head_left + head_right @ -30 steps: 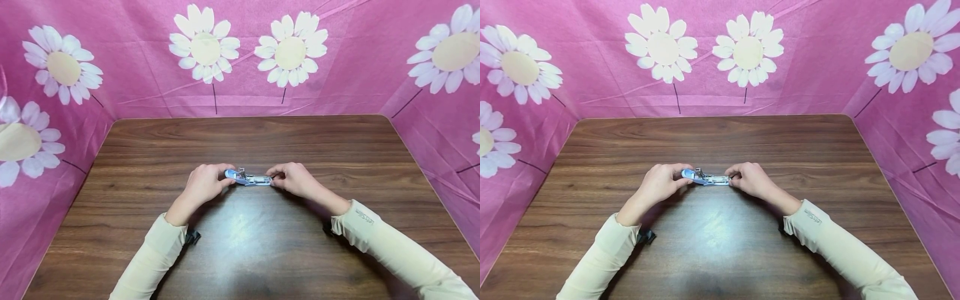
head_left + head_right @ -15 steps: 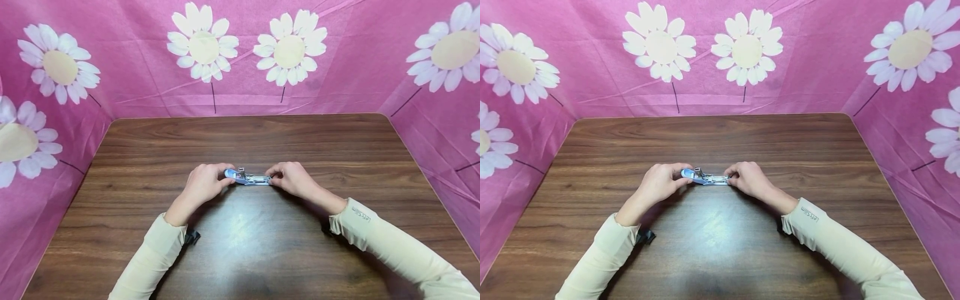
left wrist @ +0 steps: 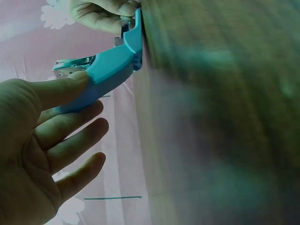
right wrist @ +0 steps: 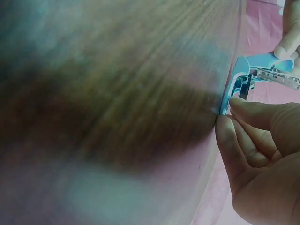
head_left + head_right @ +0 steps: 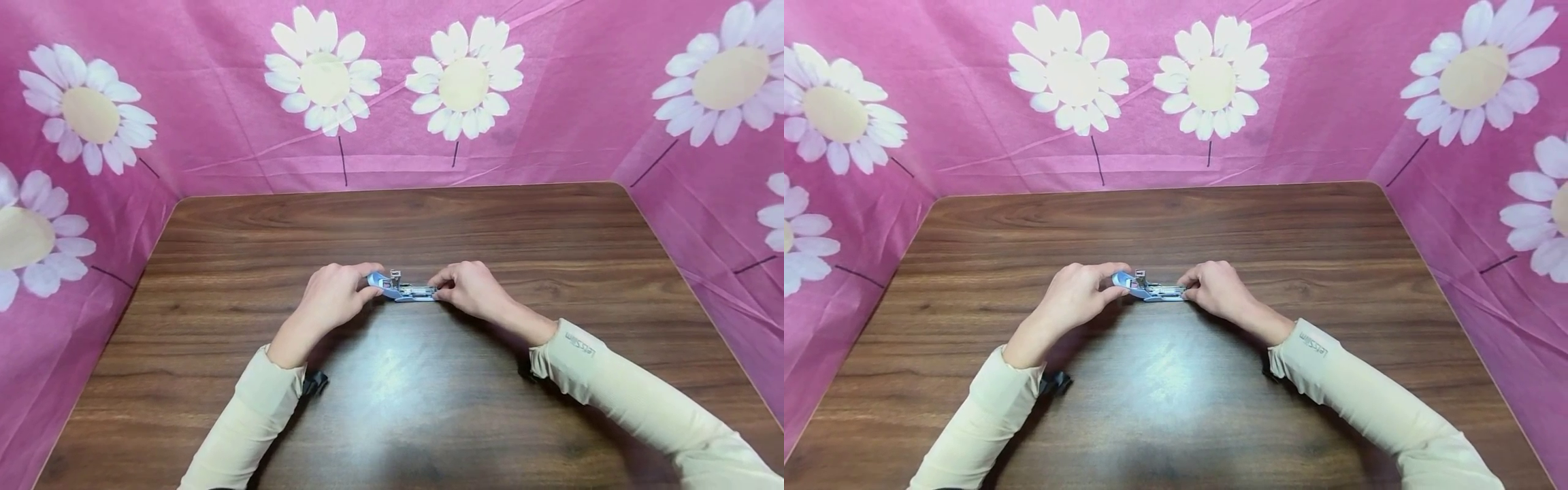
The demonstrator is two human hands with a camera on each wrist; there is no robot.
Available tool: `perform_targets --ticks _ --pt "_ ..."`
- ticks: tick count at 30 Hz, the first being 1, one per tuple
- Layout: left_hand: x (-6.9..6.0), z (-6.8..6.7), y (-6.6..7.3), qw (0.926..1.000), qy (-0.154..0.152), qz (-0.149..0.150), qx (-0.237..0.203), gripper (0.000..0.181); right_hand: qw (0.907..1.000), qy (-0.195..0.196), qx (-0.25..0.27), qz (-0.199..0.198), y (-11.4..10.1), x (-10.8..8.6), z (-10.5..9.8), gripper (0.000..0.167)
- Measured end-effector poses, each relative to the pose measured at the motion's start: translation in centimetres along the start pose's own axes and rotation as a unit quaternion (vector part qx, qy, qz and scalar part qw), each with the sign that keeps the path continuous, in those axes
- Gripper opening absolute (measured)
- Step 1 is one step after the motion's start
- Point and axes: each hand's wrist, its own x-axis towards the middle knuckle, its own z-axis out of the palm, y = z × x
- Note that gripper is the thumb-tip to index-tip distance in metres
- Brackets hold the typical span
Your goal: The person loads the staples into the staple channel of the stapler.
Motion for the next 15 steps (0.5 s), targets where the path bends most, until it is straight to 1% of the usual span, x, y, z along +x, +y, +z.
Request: perform_targets --ticks 4,7,11,15 --pt "0.2 -0.2 0.5 0.9996 -0.008 0.013 0.023 0.035 1.0 0.001 -0.009 0.002 0.0 0.0 0.1 0.015" --pt "0.4 -0.2 1.0 0.9994 -0.015 0.019 0.025 0.039 0.9999 0.005 -0.013 0.001 -0.1 0.1 0.1 0.016" --pt "0.7 0.2 1.4 0.9997 -0.017 0.018 -0.008 0.043 0.9999 0.006 -0.011 -0.007 -0.1 0.1 0.1 0.016" --pt "1.3 0.7 1.7 0.9979 -0.02 0.03 -0.053 0.046 0.9999 0.001 -0.012 -0.008 0.0 0.2 0.1 0.014"
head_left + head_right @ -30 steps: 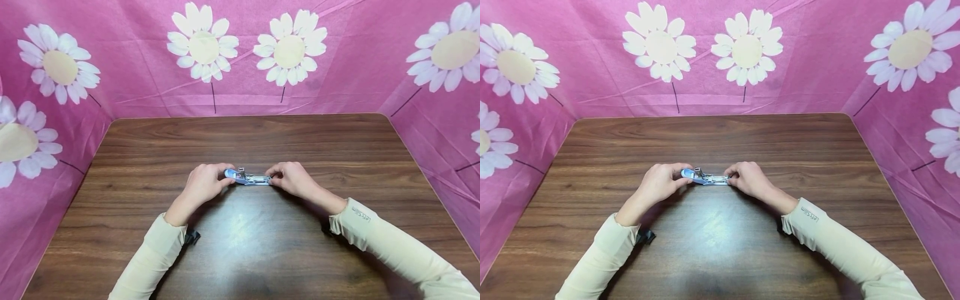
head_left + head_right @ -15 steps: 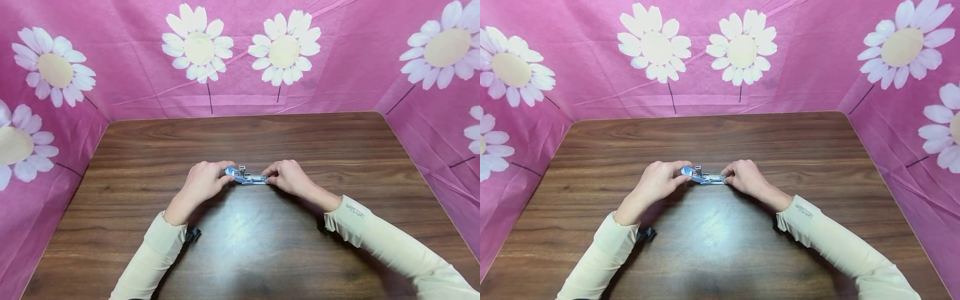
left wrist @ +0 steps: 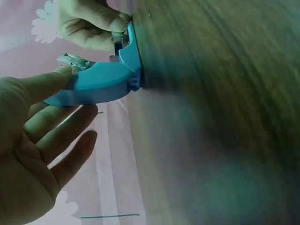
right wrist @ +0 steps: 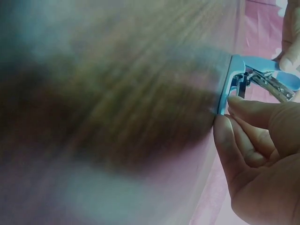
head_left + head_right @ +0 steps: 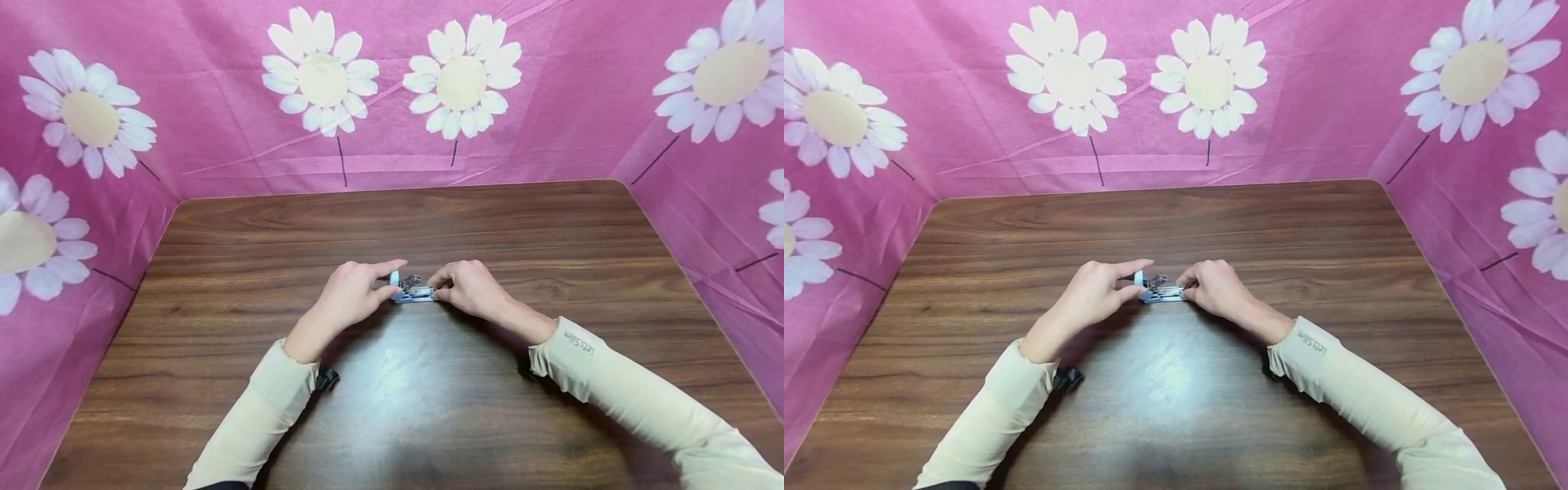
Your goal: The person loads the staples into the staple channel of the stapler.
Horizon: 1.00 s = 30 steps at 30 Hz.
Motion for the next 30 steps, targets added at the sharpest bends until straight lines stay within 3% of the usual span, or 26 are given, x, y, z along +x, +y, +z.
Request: perform_targets --ticks 5,10,13,22,30 --pt "0.7 0.7 0.1 0.9989 -0.01 0.009 -0.045 0.046 0.9999 -0.009 0.002 0.011 0.2 0.0 -0.1 0.014" --pt "1.0 1.3 -0.1 0.9972 -0.025 -0.03 -0.064 0.04 0.9996 -0.017 0.014 0.019 0.2 0.1 0.1 0.015" --pt "1.1 1.5 0.1 0.9976 -0.03 -0.041 -0.047 0.04 0.9997 -0.017 0.014 0.014 0.2 0.2 0.1 0.016" --pt "2.2 2.2 1.3 0.9949 -0.06 -0.045 0.067 0.039 1.0 -0.007 0.006 0.004 0.3 0.4 0.2 0.01" --pt "2.9 2.4 2.0 0.9934 -0.08 -0.036 0.073 0.043 0.9997 0.01 -0.021 -0.008 0.2 0.5 0.0 0.006"
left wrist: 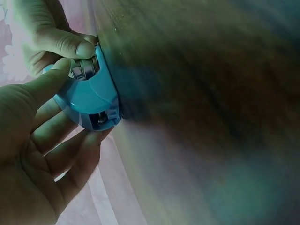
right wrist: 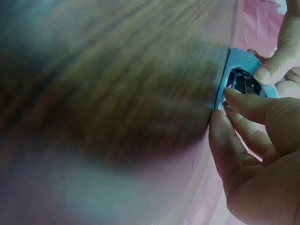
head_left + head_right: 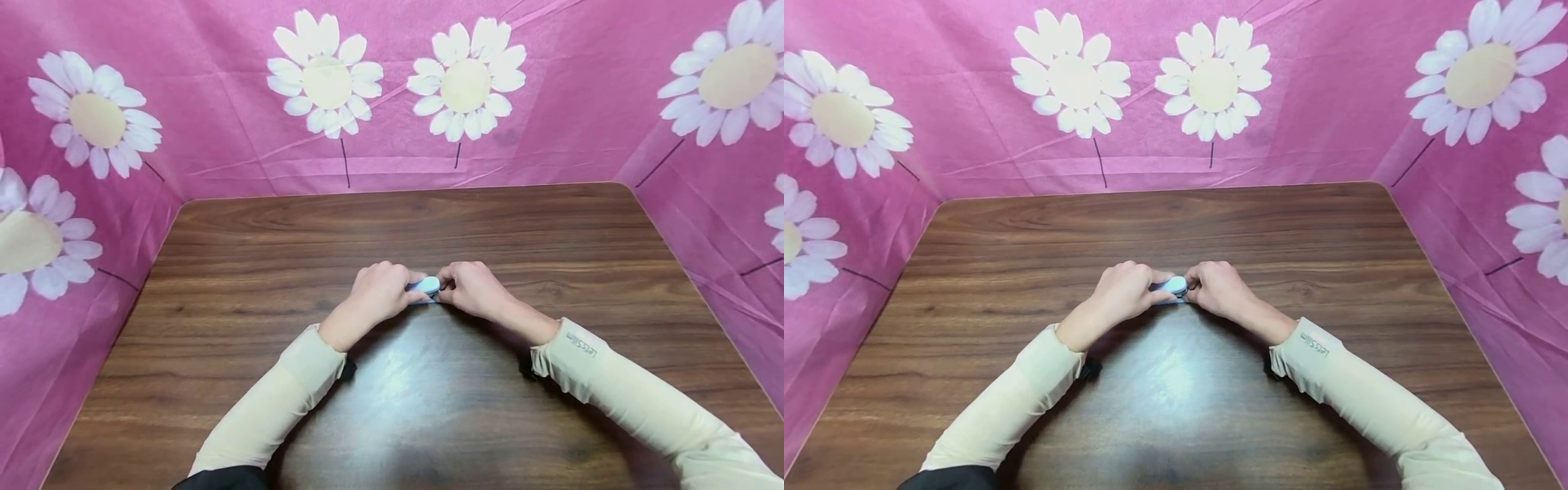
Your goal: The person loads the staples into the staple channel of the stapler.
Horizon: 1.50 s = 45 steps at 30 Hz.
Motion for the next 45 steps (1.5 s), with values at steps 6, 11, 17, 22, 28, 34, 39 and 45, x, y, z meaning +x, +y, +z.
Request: perform_targets --ticks 6,11,17,22,28,34,39,45 --pt "0.3 0.1 0.4 0.9996 -0.001 0.029 -0.005 0.043 0.9999 -0.006 -0.002 0.013 0.0 -0.1 -0.2 0.008" --pt "0.6 0.1 0.8 0.9992 -0.008 0.04 0.007 0.034 0.9999 -0.005 0.0 0.012 0.1 -0.2 -0.1 0.008" --pt "0.8 -0.1 1.0 0.9986 -0.009 0.049 0.015 0.02 0.9999 -0.004 0.001 0.011 0.1 -0.2 -0.1 0.009" --pt "0.6 0.2 0.8 0.9988 -0.009 0.047 0.007 0.03 0.9999 -0.008 0.002 0.014 0.1 -0.3 0.0 0.007" --pt "0.3 0.2 0.3 0.9984 -0.003 0.054 -0.015 0.04 0.9999 -0.007 0.006 0.01 0.0 -0.4 -0.1 0.006" --pt "0.1 0.5 -0.2 0.9967 0.022 0.071 -0.033 0.032 1.0 -0.001 0.006 0.007 0.1 -0.4 -0.2 0.004" --pt "-0.6 0.5 -0.5 0.9958 0.05 0.061 -0.047 0.041 1.0 -0.001 0.009 0.003 0.3 -0.4 -0.2 0.004" --pt "-2.2 -0.5 -1.2 0.9899 0.137 0.032 0.018 0.048 0.9999 -0.002 0.007 0.01 0.5 -0.4 -0.3 0.005"
